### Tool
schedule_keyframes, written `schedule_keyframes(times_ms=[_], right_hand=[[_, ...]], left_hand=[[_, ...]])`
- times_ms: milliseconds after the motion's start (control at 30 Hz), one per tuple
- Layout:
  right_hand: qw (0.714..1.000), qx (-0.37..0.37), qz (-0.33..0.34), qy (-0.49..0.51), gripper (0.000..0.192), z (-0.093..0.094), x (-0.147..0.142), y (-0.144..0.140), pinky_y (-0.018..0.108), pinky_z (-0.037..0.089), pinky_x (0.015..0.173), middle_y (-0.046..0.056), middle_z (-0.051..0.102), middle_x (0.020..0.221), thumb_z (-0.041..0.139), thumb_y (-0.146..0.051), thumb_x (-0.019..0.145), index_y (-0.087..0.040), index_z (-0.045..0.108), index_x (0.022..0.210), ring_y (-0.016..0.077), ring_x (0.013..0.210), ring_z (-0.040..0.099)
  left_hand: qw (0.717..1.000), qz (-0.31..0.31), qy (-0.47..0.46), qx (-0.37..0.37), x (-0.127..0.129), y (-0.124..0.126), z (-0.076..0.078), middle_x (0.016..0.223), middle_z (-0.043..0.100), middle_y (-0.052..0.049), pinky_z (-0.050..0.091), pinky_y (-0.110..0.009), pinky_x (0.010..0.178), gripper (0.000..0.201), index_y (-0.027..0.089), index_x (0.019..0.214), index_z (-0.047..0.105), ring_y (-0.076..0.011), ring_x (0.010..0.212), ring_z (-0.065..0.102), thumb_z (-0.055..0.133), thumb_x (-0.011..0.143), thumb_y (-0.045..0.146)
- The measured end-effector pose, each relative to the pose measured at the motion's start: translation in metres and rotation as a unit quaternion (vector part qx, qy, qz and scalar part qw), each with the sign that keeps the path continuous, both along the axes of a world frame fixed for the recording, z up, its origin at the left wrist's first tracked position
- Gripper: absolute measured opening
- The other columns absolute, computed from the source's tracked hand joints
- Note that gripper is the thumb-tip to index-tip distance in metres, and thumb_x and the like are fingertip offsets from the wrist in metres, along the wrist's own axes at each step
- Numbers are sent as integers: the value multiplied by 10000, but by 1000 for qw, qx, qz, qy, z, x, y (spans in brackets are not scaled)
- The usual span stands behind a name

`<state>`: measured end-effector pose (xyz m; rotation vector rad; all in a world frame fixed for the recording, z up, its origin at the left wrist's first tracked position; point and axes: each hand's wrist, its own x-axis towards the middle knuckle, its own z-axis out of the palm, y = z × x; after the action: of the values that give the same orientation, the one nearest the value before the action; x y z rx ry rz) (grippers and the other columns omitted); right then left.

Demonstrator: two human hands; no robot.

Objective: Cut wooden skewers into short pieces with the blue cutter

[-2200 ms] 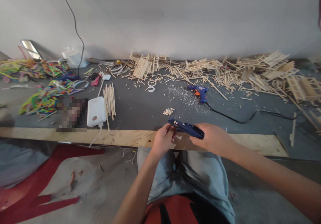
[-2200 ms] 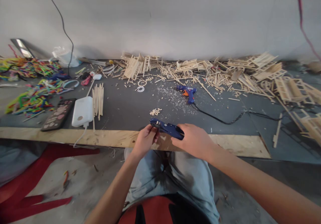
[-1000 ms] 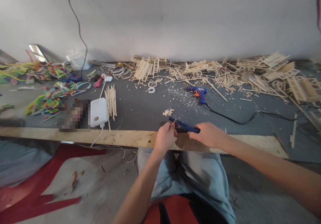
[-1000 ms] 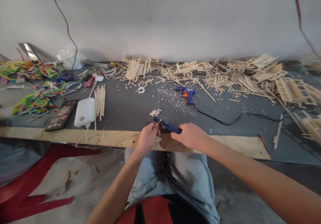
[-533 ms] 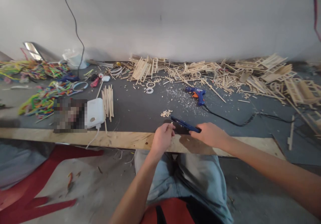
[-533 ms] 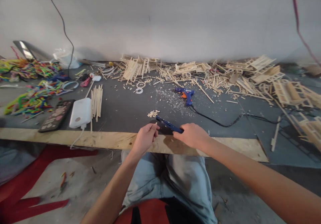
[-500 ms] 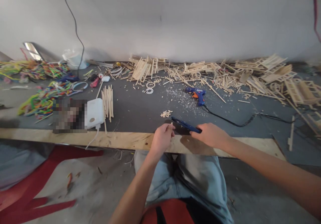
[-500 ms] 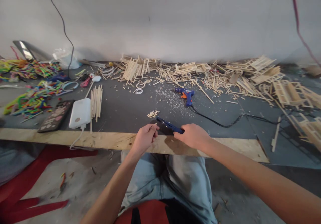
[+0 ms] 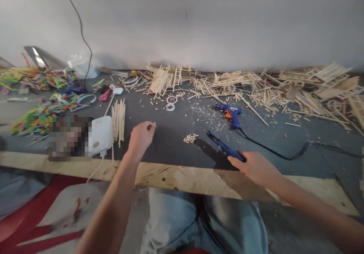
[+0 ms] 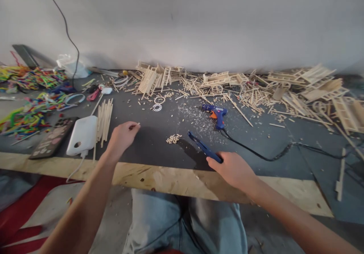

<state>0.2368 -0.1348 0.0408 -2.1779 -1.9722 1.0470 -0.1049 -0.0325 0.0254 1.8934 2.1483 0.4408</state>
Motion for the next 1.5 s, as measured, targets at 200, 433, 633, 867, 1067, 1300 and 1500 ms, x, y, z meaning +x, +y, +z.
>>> schedule_keyframes(times_ms=[200, 433, 633, 867, 1067, 1300, 1500], right_hand=[[1000, -4, 11, -13, 367, -1, 1, 1, 278, 316, 545, 51, 638, 615, 429, -462, 860, -213, 549, 620, 197, 604, 580], [999, -5, 34, -27, 381, -2, 3, 5, 285, 292, 537, 59, 637, 624, 438, -447, 864, -203, 518, 582, 184, 591, 543], [999, 2, 43, -19, 372, -7, 6, 6, 298, 298, 545, 76, 671, 648, 454, -443, 866, -198, 567, 610, 191, 593, 561], [999, -2, 38, -22, 372, -5, 6, 5, 287, 289, 548, 62, 665, 649, 441, -447, 872, -208, 550, 609, 188, 600, 570], [999, -2, 31, -14, 370, -6, 7, 4, 286, 278, 535, 60, 663, 641, 445, -454, 861, -211, 550, 602, 191, 590, 567], [1000, -2, 28, 3, 366, -6, 7, 4, 295, 274, 547, 62, 662, 641, 428, -452, 863, -211, 558, 621, 195, 598, 567], [1000, 14, 20, 8, 367, -6, 7, 2, 292, 269, 554, 61, 655, 641, 429, -450, 860, -208, 540, 608, 189, 603, 561]], left_hand=[[999, 29, 19, 37, -22, 67, -1, 980, 716, -112, 450, -344, 795, 304, 182, 991, 692, -282, 924, 636, 484, 840, 345], [991, -84, 75, 68, -20, 105, -9, 1192, 604, -117, 345, -403, 1025, 351, 195, 1118, 655, -262, 1134, 524, 526, 793, 225], [984, -139, 103, 47, -17, 112, -10, 1023, 676, -115, 352, -413, 1003, 250, 177, 898, 708, -267, 1056, 569, 476, 825, 235], [966, -237, 9, -101, 19, 88, 22, 921, 709, -42, 435, -303, 736, 238, 230, 921, 687, -210, 813, 629, 508, 823, 354], [916, -330, -75, -215, 70, 63, 30, 877, 708, -37, 426, -281, 671, 198, 253, 870, 700, -196, 756, 632, 617, 732, 367], [948, -295, -80, -90, 119, 70, -2, 950, 669, -106, 428, -324, 683, 232, 220, 934, 695, -226, 788, 607, 568, 779, 338], [954, -290, -41, -65, 134, 65, -1, 887, 665, -112, 405, -328, 636, 219, 211, 788, 688, -215, 702, 584, 472, 812, 239]])
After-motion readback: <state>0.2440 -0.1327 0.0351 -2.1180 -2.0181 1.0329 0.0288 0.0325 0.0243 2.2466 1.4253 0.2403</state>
